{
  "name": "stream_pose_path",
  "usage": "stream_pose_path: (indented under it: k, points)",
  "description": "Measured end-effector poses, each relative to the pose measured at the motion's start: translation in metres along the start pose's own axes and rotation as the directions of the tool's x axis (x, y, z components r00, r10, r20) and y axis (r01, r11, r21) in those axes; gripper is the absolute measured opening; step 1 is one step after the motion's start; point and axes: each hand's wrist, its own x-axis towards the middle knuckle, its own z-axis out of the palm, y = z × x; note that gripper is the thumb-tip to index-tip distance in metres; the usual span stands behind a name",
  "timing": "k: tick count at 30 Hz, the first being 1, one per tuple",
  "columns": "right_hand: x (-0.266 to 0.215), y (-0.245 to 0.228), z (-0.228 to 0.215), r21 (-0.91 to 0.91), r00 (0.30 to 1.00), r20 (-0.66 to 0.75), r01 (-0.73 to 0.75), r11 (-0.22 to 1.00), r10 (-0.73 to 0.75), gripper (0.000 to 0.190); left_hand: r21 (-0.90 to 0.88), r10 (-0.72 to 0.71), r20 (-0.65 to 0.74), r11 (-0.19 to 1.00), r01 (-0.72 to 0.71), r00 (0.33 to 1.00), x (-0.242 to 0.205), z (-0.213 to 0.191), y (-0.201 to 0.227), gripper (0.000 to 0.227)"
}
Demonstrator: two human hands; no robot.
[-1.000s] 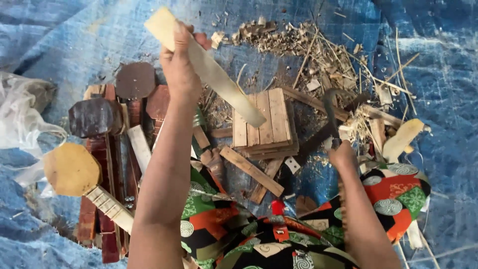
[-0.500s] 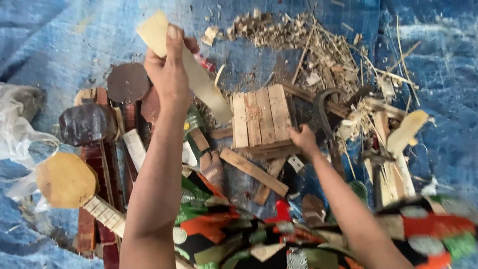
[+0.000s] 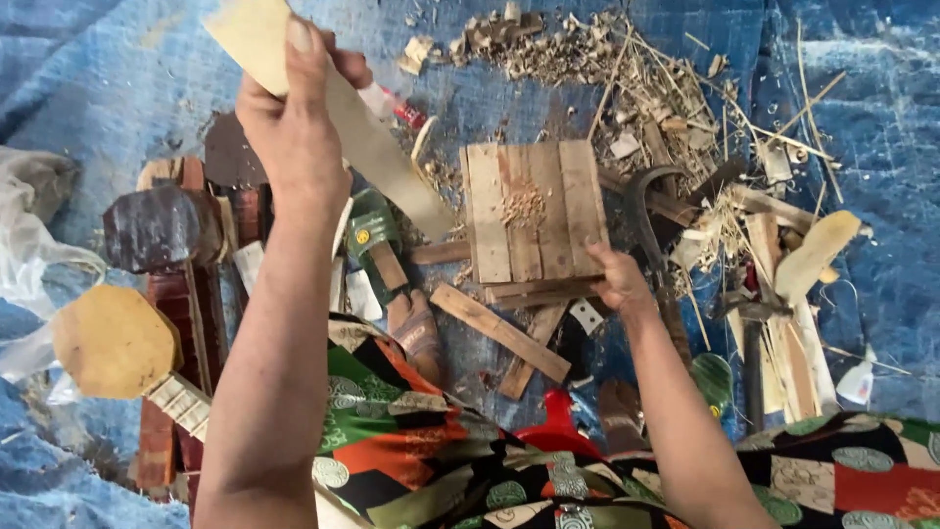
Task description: Shaving and shaping wooden components using a curved blade, likely for instrument making.
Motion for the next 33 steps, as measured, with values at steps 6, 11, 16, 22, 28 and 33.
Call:
stream_pose_path:
  k: [6,11,16,22,28,33]
  points:
    - [-0.006,0.013,-0.019,0.094,0.995,0.068,0.07,0.993,-0.076,0.027,0.012,0.019,-0.009,1.0,-0.019,1.0,-0.003,0.0,0.008,0.033]
    - [-0.018,0.017,-0.01,-0.149,0.985,-0.17,-0.004,0.989,-0.022,0.04,-0.061,0.042,0.06,0.997,-0.038,0.997,-0.008,0.001,0.017,0.037]
    - [-0.045,-0.007,0.033,-0.843,0.866,-0.18,0.108,0.527,-0.466,0.079,-0.104,0.073,0.108,0.993,-0.062,0.991,-0.008,0.001,0.013,0.035]
    - [-0.151,-0.088,0.132,-0.618,0.764,0.413,0.635,0.463,-0.496,0.077,-0.31,-0.035,0.145,0.947,0.079,0.989,-0.013,0.022,0.006,0.038]
    - [-0.156,-0.091,0.12,-0.449,0.792,0.449,0.6,0.661,-0.414,0.032,-0.295,-0.286,0.14,0.902,0.316,0.948,-0.016,0.045,0.008,0.057]
    - [-0.175,-0.09,0.086,-0.531,0.888,0.247,0.459,0.712,-0.388,0.06,-0.358,-0.275,0.273,0.861,0.362,0.922,-0.03,0.068,-0.026,0.038]
